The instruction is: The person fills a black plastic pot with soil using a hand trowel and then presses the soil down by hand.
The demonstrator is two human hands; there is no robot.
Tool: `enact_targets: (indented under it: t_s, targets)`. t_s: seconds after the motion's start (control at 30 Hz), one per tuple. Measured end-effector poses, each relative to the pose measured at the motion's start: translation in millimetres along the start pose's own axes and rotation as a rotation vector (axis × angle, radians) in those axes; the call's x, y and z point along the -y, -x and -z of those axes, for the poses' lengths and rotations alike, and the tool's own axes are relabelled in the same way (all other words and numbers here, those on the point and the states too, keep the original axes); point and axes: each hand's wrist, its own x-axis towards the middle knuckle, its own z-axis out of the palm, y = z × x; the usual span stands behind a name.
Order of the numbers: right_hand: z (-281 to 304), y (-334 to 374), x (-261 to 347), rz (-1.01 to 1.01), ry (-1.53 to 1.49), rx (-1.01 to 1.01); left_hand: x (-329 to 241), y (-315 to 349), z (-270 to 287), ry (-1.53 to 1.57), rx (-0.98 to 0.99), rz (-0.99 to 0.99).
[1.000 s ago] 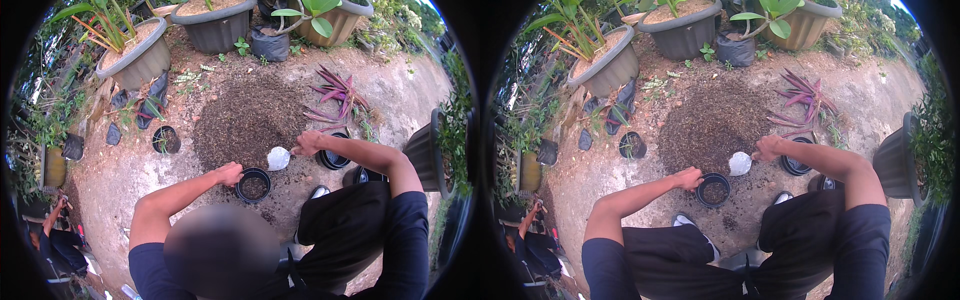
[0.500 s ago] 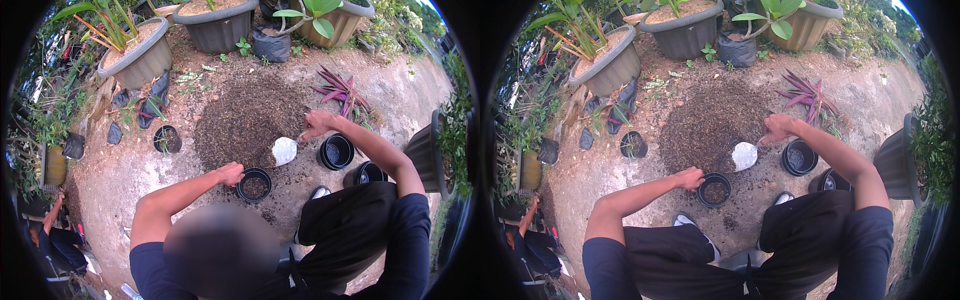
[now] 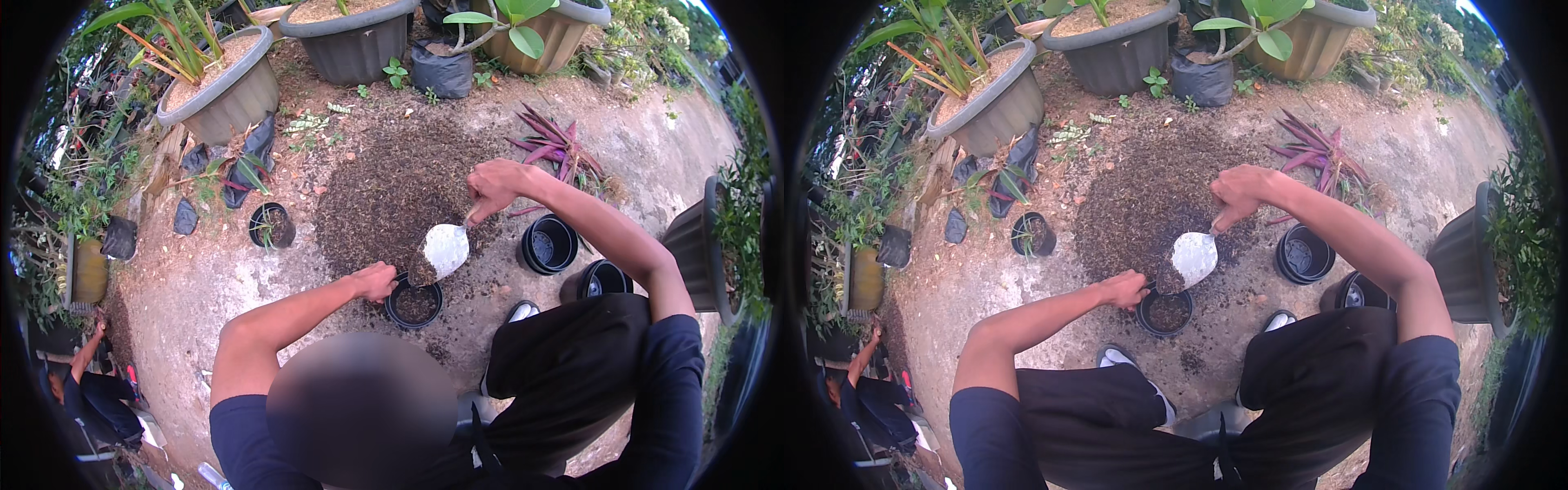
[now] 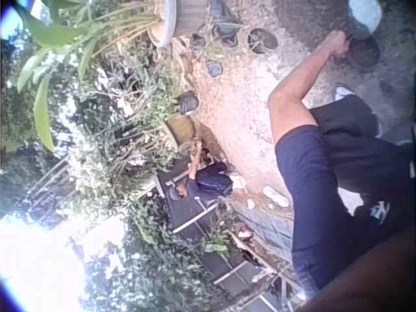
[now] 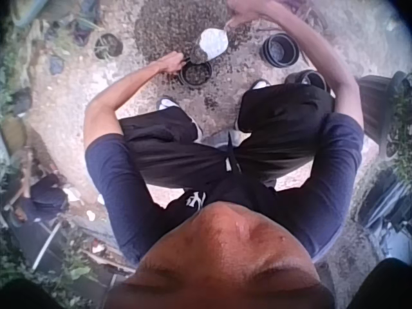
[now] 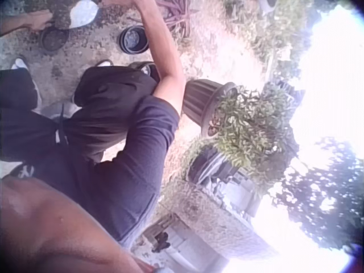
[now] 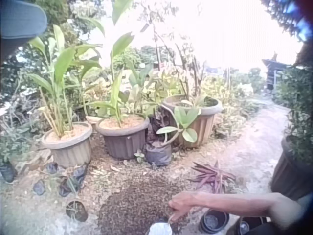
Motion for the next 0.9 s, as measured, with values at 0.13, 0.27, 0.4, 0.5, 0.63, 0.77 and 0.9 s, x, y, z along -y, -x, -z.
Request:
enact_targets:
  t_s: [0.13,0.27,0.4,0.5,0.63,0.77,0.9]
  targets:
    - [16.8,-6.6,36.9,0.002,0.168,0.024,5.6,-2.8,-4.6,0.038,-0.001,0.008]
    - [13.7,-14.8,76.2,0.049,0.316,0.045,6.9,-3.7,-5.0,0.028,0.001,0.022]
    - [13.0,-9.0,126.1,0.07,0.433,0.034,7.4,-9.2,-5.9,-0.014,-0.007,-0.049]
    - [0.6,-10.6,152.0,0.069,0.453,0.0,8.3,-6.4,-6.5,-0.006,-0.021,-0.048]
    - [0.5,-6.6,164.6,0.057,0.419,0.035,7.6,-3.2,-7.3,0.031,-0.015,-0.025]
    - [10.3,3.4,139.9,-0.004,0.404,-0.069,4.8,-1.2,-6.4,0.034,-0.002,-0.012]
    - [47.0,0.8,107.5,-0.215,0.37,0.135,4.6,-0.3,-5.6,0.049,-0.012,-0.028]
